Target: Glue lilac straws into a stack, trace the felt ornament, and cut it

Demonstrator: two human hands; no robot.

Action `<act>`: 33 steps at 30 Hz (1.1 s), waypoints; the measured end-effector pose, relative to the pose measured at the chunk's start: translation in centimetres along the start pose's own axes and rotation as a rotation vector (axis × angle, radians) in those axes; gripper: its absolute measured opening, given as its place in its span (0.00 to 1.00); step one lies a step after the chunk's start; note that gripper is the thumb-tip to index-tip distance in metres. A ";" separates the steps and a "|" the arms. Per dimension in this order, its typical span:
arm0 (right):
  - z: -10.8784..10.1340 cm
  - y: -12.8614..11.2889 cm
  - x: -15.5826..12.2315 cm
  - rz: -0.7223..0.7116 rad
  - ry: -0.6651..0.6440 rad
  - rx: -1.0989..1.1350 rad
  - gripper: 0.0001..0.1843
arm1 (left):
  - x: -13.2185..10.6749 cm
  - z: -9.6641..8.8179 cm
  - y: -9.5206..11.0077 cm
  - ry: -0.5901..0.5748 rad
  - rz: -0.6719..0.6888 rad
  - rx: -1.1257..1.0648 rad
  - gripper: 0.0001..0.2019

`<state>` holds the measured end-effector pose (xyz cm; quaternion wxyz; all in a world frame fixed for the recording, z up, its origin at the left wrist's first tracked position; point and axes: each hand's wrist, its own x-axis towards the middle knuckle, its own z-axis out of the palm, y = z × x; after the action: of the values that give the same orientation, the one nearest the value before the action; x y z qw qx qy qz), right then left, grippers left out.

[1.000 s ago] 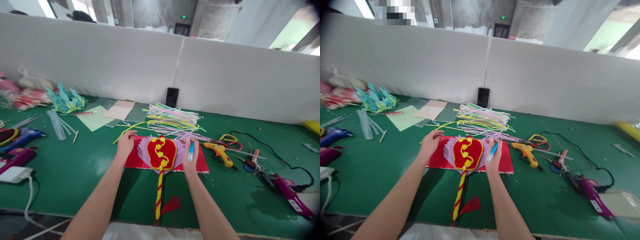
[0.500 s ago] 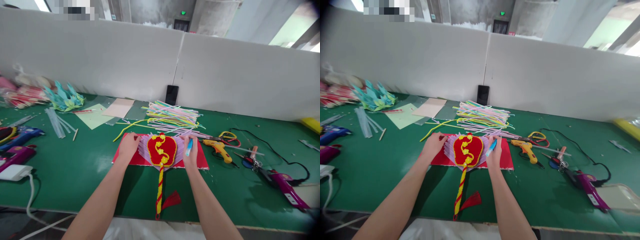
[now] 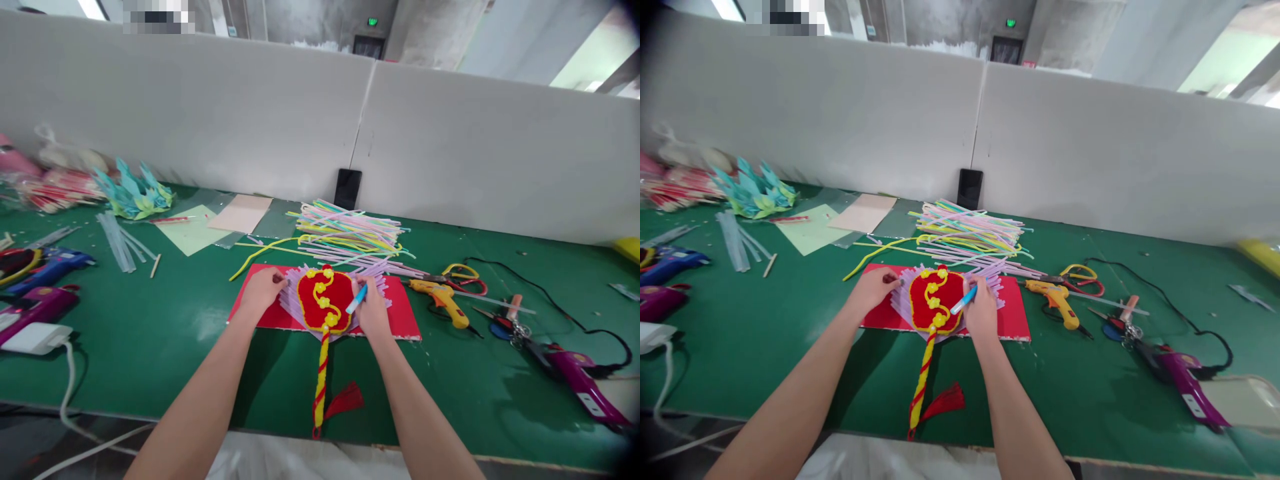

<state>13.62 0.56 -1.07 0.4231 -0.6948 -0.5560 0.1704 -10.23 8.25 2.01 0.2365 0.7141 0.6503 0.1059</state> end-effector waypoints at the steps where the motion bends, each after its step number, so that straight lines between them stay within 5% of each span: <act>1: -0.1 -0.1 -0.1 -0.001 -0.003 -0.017 0.15 | 0.1 0.1 -0.1 0.001 0.003 -0.003 0.10; 9: -0.3 -0.9 -0.9 -0.011 -0.009 -0.109 0.14 | 0.1 0.5 -0.2 0.106 -0.007 -0.009 0.06; 14: -0.1 -0.8 -1.0 -0.029 0.005 -0.130 0.14 | -1.5 0.7 2.2 0.266 0.062 -0.019 0.21; 19: -0.2 -0.7 -1.0 -0.050 0.015 -0.124 0.13 | -2.9 2.8 4.2 0.131 0.304 -0.014 0.28; 23: -0.2 -1.0 -0.9 -0.066 0.037 -0.111 0.15 | -3.2 4.1 4.1 0.065 0.331 0.021 0.28; 29: -0.2 -1.8 -1.0 -0.153 0.076 -0.119 0.20 | -3.3 3.3 4.7 0.112 0.345 0.015 0.27; 33: -0.7 -1.1 -1.0 -0.363 -0.026 -0.130 0.16 | -3.3 2.7 5.0 0.126 0.468 0.004 0.24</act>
<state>13.09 -0.59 -0.01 0.3939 -0.6068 -0.6874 0.0642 -5.02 4.25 2.54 0.1632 0.8378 0.4806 0.2010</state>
